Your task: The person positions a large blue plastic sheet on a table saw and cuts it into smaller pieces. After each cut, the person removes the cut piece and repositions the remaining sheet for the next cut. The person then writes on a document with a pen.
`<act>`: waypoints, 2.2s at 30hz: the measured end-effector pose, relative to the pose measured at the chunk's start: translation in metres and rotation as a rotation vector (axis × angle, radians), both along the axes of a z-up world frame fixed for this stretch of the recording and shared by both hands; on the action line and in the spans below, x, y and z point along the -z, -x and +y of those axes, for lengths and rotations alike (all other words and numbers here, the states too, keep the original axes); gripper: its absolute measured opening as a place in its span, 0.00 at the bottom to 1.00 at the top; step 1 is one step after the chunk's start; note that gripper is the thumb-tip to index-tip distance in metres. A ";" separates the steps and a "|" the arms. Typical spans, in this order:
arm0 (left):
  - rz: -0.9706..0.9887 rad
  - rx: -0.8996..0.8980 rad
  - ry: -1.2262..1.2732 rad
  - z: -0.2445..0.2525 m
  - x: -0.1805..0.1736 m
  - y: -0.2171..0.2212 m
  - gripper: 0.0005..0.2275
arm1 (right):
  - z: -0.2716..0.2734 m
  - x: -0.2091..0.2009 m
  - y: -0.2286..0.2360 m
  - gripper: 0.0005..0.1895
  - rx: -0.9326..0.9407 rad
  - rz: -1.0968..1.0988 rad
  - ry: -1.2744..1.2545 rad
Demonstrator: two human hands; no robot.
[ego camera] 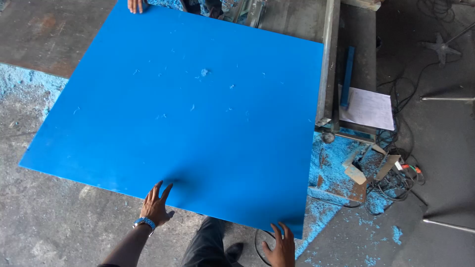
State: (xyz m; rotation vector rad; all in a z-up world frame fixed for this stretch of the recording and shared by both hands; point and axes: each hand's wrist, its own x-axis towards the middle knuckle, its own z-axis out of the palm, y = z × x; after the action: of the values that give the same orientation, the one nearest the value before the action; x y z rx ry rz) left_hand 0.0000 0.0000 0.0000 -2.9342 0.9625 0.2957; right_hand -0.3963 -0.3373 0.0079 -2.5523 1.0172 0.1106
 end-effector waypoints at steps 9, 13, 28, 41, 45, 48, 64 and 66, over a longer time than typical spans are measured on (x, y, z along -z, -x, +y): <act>-0.232 0.214 0.167 0.052 0.029 -0.087 0.60 | 0.005 0.015 -0.063 0.63 -0.154 0.250 0.167; -0.288 0.323 0.196 0.062 0.026 -0.114 0.67 | 0.007 0.033 -0.069 0.68 -0.180 0.297 0.332; -0.288 0.499 0.207 0.077 0.004 -0.166 0.69 | 0.000 0.021 -0.090 0.76 -0.177 0.230 0.311; -0.274 0.405 0.177 0.079 0.019 -0.165 0.45 | 0.009 -0.033 -0.114 0.81 -0.124 0.350 0.224; -0.254 0.407 0.159 0.079 0.018 -0.168 0.49 | 0.010 -0.028 -0.112 0.87 -0.106 0.254 0.290; -0.220 0.439 0.127 0.079 0.020 -0.177 0.57 | 0.009 -0.029 -0.115 0.86 -0.094 0.217 0.295; -0.155 0.561 0.133 0.062 0.030 -0.205 0.77 | -0.011 -0.024 -0.128 0.80 -0.110 0.246 0.311; -0.089 0.510 -0.002 0.063 0.033 -0.206 0.75 | -0.013 -0.025 -0.130 0.80 -0.107 0.241 0.277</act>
State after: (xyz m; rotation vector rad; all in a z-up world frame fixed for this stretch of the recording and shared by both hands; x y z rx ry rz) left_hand 0.2056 0.0630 -0.0329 -2.5470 1.6287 0.1389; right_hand -0.2661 -0.3501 0.0328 -2.9009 1.0442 0.3356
